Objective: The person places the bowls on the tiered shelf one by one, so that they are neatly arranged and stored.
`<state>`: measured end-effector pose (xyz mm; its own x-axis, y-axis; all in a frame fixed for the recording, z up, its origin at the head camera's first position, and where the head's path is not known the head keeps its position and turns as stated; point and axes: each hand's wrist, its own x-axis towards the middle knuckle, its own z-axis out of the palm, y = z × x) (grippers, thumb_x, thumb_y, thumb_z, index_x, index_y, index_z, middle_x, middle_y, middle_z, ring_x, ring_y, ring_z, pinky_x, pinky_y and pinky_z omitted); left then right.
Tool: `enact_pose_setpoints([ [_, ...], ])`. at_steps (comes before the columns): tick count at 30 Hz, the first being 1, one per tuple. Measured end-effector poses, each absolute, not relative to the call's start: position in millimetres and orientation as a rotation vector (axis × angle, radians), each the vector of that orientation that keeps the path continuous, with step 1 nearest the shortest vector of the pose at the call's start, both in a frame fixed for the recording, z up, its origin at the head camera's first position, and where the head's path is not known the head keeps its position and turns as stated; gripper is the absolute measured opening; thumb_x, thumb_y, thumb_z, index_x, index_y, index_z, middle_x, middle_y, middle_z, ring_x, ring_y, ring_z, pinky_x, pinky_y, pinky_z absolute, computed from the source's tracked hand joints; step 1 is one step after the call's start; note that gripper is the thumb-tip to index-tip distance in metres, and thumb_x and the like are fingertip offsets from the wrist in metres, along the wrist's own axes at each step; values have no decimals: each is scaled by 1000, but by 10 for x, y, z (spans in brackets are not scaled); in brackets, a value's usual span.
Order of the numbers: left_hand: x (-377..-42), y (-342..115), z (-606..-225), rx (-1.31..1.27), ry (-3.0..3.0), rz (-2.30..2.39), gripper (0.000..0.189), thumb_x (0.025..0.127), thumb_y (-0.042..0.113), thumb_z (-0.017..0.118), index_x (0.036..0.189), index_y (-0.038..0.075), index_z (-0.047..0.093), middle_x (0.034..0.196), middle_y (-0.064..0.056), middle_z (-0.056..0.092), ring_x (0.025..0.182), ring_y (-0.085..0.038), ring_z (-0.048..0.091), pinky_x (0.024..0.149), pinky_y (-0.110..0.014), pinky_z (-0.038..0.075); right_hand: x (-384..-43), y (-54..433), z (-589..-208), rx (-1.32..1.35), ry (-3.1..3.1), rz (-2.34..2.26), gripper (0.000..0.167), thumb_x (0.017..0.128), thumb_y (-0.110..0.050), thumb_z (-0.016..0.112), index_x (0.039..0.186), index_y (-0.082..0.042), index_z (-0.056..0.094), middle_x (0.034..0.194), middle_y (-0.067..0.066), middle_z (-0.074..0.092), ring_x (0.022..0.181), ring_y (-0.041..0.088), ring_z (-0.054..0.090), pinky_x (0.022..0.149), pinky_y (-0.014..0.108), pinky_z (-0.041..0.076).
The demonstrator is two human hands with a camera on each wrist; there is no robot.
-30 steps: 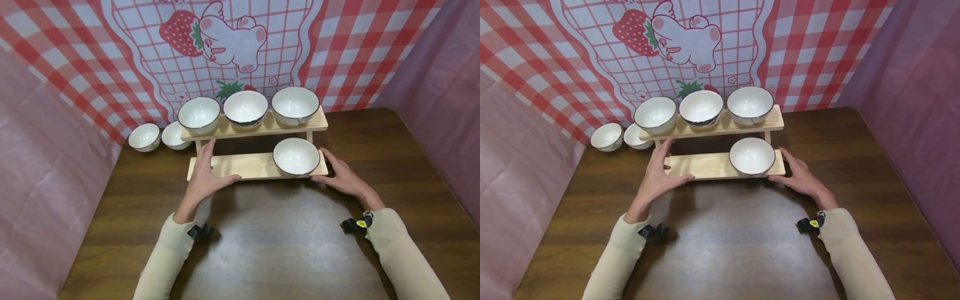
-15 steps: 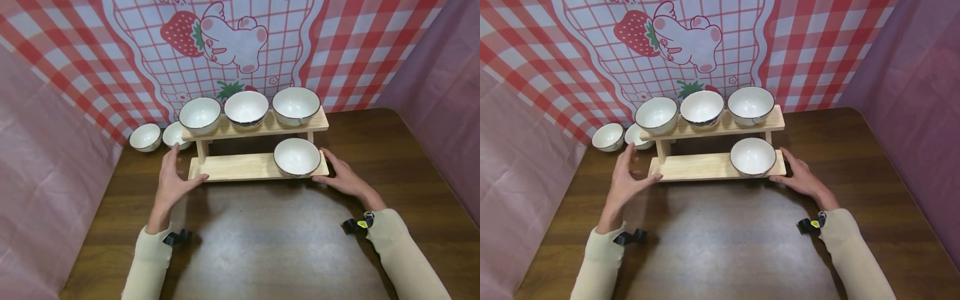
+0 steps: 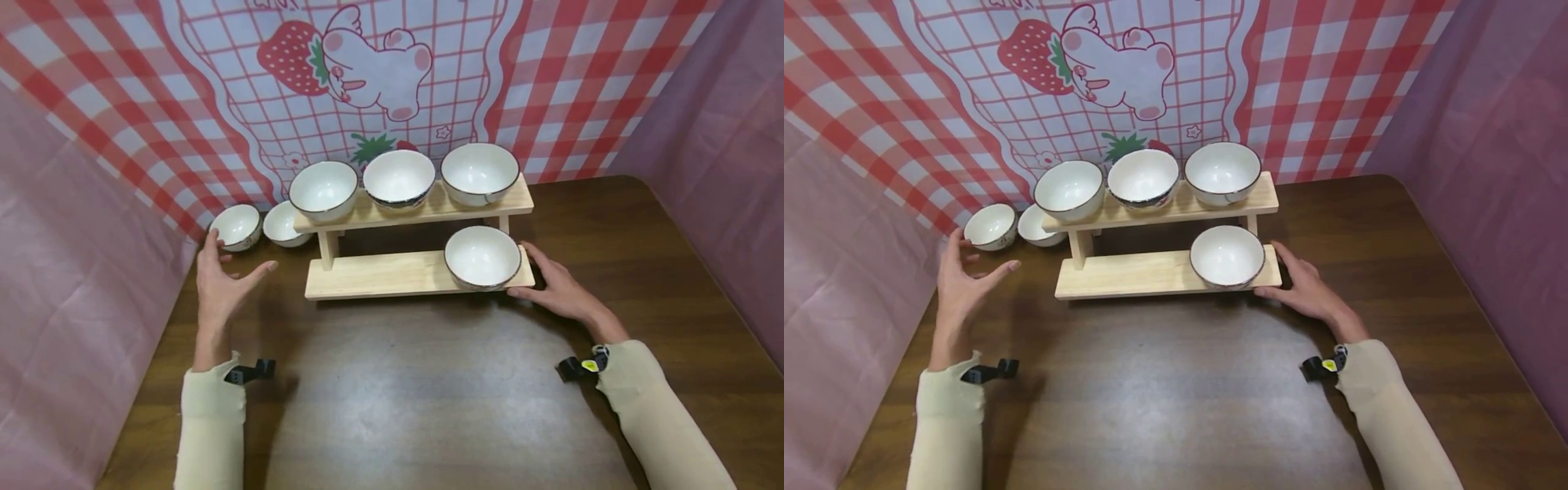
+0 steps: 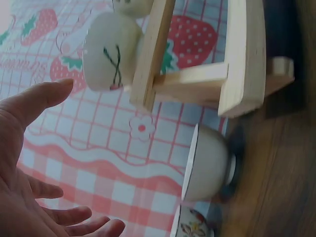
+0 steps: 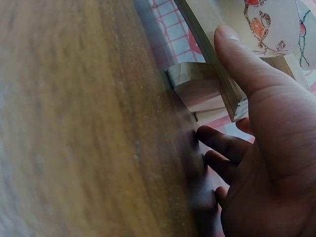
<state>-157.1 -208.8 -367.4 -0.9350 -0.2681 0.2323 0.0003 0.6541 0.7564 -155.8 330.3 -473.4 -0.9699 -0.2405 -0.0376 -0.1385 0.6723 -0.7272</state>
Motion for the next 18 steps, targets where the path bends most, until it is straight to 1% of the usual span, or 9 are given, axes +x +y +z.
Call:
enact_pose_setpoints([
  [3, -1632, -2174, -3683, 218, -2517, -1154, 100, 75, 25, 85, 156, 7, 30, 142, -23, 45, 120, -34, 50, 90, -28, 40, -1551, 3298, -4730, -316, 2761, -1177, 100, 86, -33, 79, 161, -11, 16, 159, 27, 32, 142, 49, 34, 110, 71, 30],
  [7, -1709, -2274, -3707, 229, -2485, -1167, 94, 75, 24, 85, 152, 5, 35, 136, -23, 47, 120, -33, 50, 96, -31, 39, -1541, 3291, -4716, -312, 2758, -1176, 99, 86, -32, 78, 161, -11, 16, 158, 28, 32, 141, 49, 35, 110, 70, 31],
  [9, -1742, -2319, -3718, 264, -2485, -1182, 94, 75, 24, 85, 153, 6, 35, 139, -22, 46, 122, -33, 49, 99, -33, 39, -1537, 3290, -4708, -306, 2753, -1177, 99, 87, -32, 78, 161, -12, 16, 158, 27, 32, 141, 48, 35, 110, 70, 31],
  [14, -1831, -2437, -3733, 375, -2493, -1240, 95, 77, 30, 83, 155, 10, 31, 150, -19, 41, 128, -33, 46, 106, -45, 40, -1536, 3292, -4707, -305, 2747, -1187, 99, 87, -32, 78, 161, -11, 16, 158, 27, 32, 141, 47, 35, 110, 69, 30],
  [18, -1921, -2535, -3747, 428, -2497, -1269, 96, 79, 33, 81, 156, 12, 30, 153, -19, 39, 131, -35, 45, 111, -50, 39, -1542, 3298, -4727, -315, 2757, -1191, 99, 86, -32, 79, 160, -10, 16, 158, 27, 33, 141, 47, 35, 110, 69, 31],
])
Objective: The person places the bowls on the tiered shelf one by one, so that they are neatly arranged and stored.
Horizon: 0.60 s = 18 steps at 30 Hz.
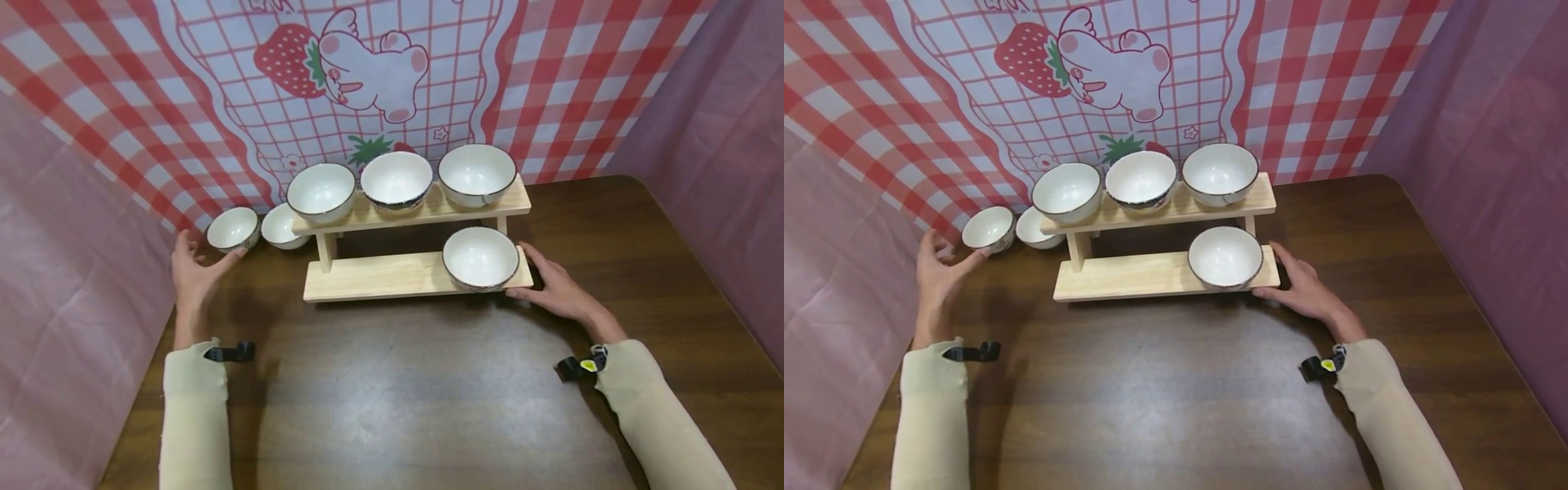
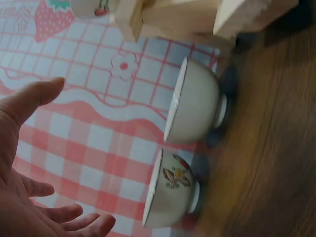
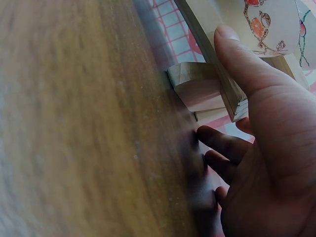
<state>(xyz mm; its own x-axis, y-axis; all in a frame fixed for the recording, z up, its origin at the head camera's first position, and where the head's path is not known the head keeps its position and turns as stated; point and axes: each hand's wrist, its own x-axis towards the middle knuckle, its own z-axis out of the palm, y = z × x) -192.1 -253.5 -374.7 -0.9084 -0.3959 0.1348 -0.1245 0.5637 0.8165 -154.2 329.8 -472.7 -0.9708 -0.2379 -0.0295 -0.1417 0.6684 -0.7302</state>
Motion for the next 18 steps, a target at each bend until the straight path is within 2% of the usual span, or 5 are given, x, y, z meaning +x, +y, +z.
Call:
enact_pose_setpoints([
  [8, -2100, -2664, -3815, 467, -2522, -1284, 101, 80, 33, 79, 159, 12, 21, 155, -23, 36, 137, -38, 43, 116, -50, 37, -1540, 3310, -4729, -306, 2753, -1185, 99, 87, -34, 78, 160, -11, 16, 159, 27, 32, 142, 47, 35, 110, 70, 30],
  [18, -2369, -2878, -3958, 524, -2561, -1269, 108, 79, 43, 79, 161, 9, 15, 165, -17, 25, 152, -30, 28, 126, -42, 24, -1527, 3301, -4700, -309, 2750, -1204, 97, 87, -30, 78, 160, -11, 18, 158, 26, 34, 142, 45, 36, 111, 68, 30],
])
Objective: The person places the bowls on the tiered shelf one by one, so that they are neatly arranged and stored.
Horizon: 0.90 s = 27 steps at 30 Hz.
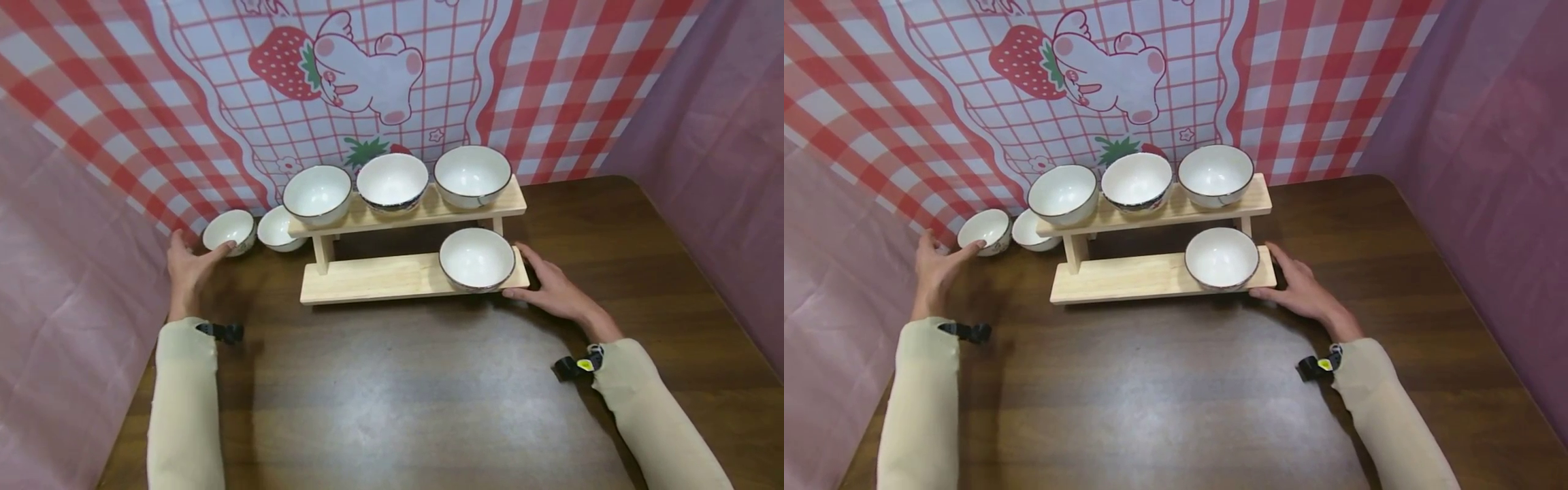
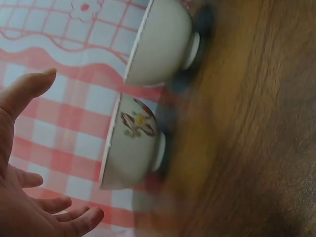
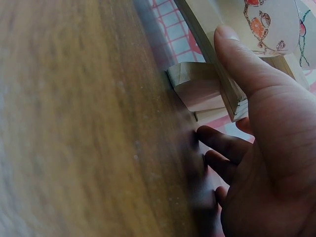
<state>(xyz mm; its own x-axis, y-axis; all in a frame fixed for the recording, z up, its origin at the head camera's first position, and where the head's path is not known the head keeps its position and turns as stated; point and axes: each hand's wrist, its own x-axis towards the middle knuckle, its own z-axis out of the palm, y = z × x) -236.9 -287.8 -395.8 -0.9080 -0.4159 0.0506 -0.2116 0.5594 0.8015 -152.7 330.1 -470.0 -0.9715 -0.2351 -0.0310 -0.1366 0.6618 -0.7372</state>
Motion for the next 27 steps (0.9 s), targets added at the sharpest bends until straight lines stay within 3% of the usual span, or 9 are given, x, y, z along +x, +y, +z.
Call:
enact_pose_setpoints([
  [6, -2509, -2914, -4052, 512, -2569, -1274, 105, 79, 38, 79, 159, 4, 19, 162, -23, 29, 151, -32, 29, 126, -41, 23, -1533, 3313, -4729, -315, 2761, -1207, 98, 86, -32, 79, 160, -11, 18, 157, 26, 35, 141, 46, 37, 110, 68, 32],
  [9, -2580, -2916, -4115, 469, -2556, -1264, 94, 78, 35, 82, 151, -1, 33, 151, -26, 45, 137, -34, 44, 119, -41, 34, -1541, 3319, -4749, -314, 2764, -1207, 98, 86, -33, 79, 160, -12, 18, 157, 25, 36, 140, 45, 37, 109, 67, 33],
  [13, -2658, -2903, -4174, 483, -2546, -1268, 85, 77, 35, 83, 142, -1, 41, 138, -22, 53, 122, -30, 49, 109, -39, 40, -1546, 3318, -4751, -321, 2764, -1212, 99, 85, -33, 80, 160, -11, 19, 157, 24, 36, 140, 43, 38, 109, 67, 34],
  [20, -2766, -2915, -4231, 554, -2545, -1363, 100, 78, 36, 83, 154, 6, 25, 157, -20, 36, 143, -31, 36, 123, -42, 29, -1528, 3325, -4742, -333, 2786, -1202, 97, 85, -29, 80, 159, -10, 21, 157, 26, 35, 141, 46, 37, 110, 68, 33],
  [27, -2792, -2939, -4269, 573, -2618, -1338, 113, 77, 39, 83, 160, 11, 12, 163, -19, 23, 149, -33, 27, 126, -44, 24, -1529, 3336, -4756, -317, 2778, -1197, 98, 85, -32, 80, 160, -12, 19, 159, 25, 34, 143, 47, 35, 110, 69, 33],
])
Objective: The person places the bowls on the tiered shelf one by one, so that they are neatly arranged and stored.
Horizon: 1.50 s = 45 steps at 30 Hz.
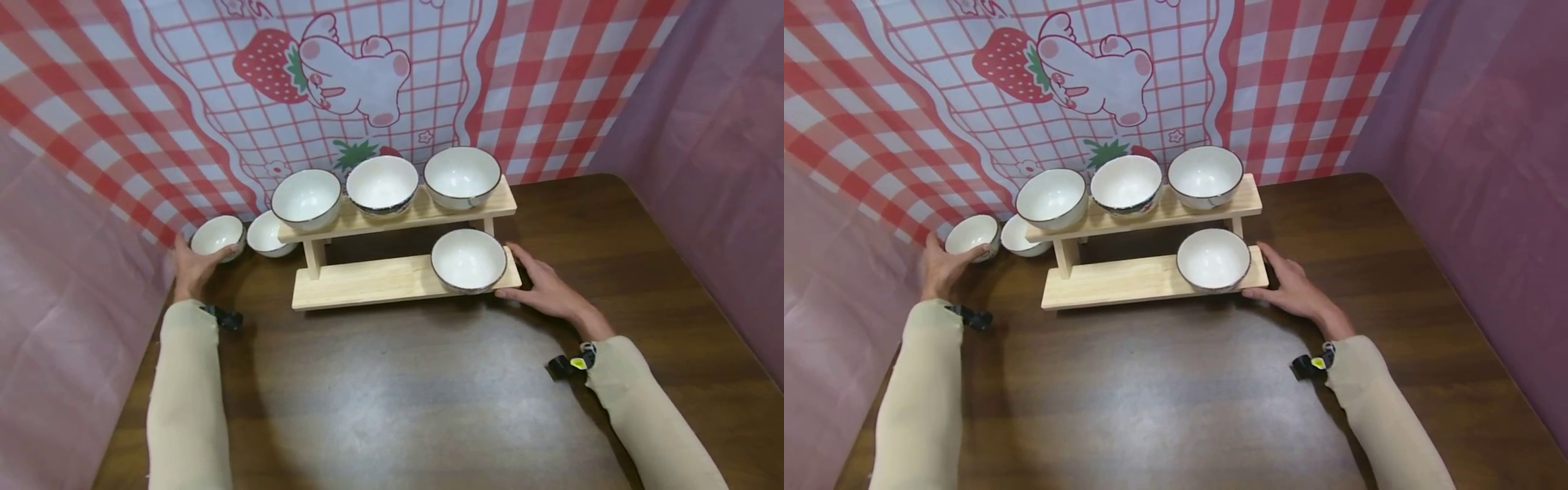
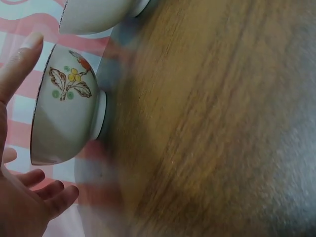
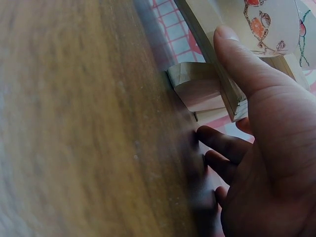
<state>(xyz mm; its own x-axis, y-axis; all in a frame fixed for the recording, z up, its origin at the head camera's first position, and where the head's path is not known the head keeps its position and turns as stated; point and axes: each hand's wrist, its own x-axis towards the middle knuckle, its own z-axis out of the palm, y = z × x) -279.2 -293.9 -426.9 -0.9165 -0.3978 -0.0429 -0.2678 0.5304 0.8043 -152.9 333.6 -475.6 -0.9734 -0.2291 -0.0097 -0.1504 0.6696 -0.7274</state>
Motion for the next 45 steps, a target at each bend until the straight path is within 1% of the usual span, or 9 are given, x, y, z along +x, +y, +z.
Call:
enact_pose_setpoints([
  [3, -2789, -2944, -4281, 554, -2636, -1317, 115, 77, 39, 84, 160, 9, 10, 162, -22, 24, 149, -35, 27, 125, -45, 25, -1540, 3335, -4769, -314, 2760, -1199, 100, 85, -34, 80, 161, -13, 18, 160, 24, 32, 144, 46, 34, 111, 70, 32],
  [10, -2833, -2925, -4307, 545, -2667, -1250, 112, 75, 39, 84, 158, 6, 15, 157, -29, 28, 145, -39, 31, 123, -47, 28, -1551, 3335, -4786, -305, 2750, -1202, 101, 85, -35, 80, 161, -14, 17, 160, 23, 32, 144, 45, 34, 111, 69, 32],
  [17, -2864, -2890, -4305, 584, -2693, -1259, 110, 77, 39, 82, 158, 7, 16, 158, -27, 27, 145, -38, 29, 124, -47, 27, -1547, 3331, -4774, -316, 2761, -1211, 100, 85, -32, 80, 160, -12, 18, 159, 24, 32, 144, 46, 34, 111, 69, 33],
  [22, -2889, -2876, -4301, 611, -2729, -1260, 111, 77, 43, 81, 158, 9, 14, 159, -27, 24, 146, -38, 27, 124, -47, 27, -1535, 3333, -4755, -309, 2761, -1211, 99, 85, -31, 80, 160, -12, 18, 159, 25, 32, 143, 47, 34, 111, 70, 32],
  [27, -2933, -2875, -4298, 608, -2781, -1207, 113, 76, 44, 81, 159, 9, 12, 157, -30, 24, 145, -40, 26, 123, -51, 29, -1526, 3331, -4735, -325, 2765, -1217, 97, 86, -27, 79, 160, -11, 19, 158, 26, 34, 141, 46, 36, 110, 68, 33],
  [32, -2951, -2883, -4278, 585, -2836, -1141, 113, 77, 45, 79, 159, 8, 10, 156, -32, 23, 145, -44, 25, 121, -56, 30, -1538, 3321, -4745, -326, 2766, -1221, 98, 85, -29, 80, 160, -12, 20, 158, 24, 35, 142, 45, 36, 110, 67, 34],
  [37, -2973, -2878, -4269, 592, -2860, -1130, 112, 78, 45, 78, 159, 9, 10, 156, -32, 21, 146, -45, 24, 120, -58, 30, -1541, 3321, -4739, -331, 2764, -1219, 98, 85, -28, 80, 160, -13, 19, 158, 24, 35, 142, 44, 37, 110, 67, 35],
  [42, -3015, -2877, -4270, 615, -2893, -1112, 108, 82, 45, 73, 160, 10, 7, 159, -32, 13, 148, -49, 19, 120, -62, 29, -1537, 3331, -4739, -333, 2767, -1213, 97, 86, -27, 79, 160, -12, 19, 158, 25, 35, 142, 45, 37, 111, 67, 34],
  [45, -3026, -2865, -4274, 611, -2891, -1116, 108, 82, 44, 73, 160, 9, 7, 159, -31, 14, 148, -48, 20, 120, -61, 29, -1529, 3334, -4740, -327, 2766, -1211, 97, 86, -28, 79, 160, -11, 18, 158, 26, 34, 142, 45, 36, 111, 68, 34],
])
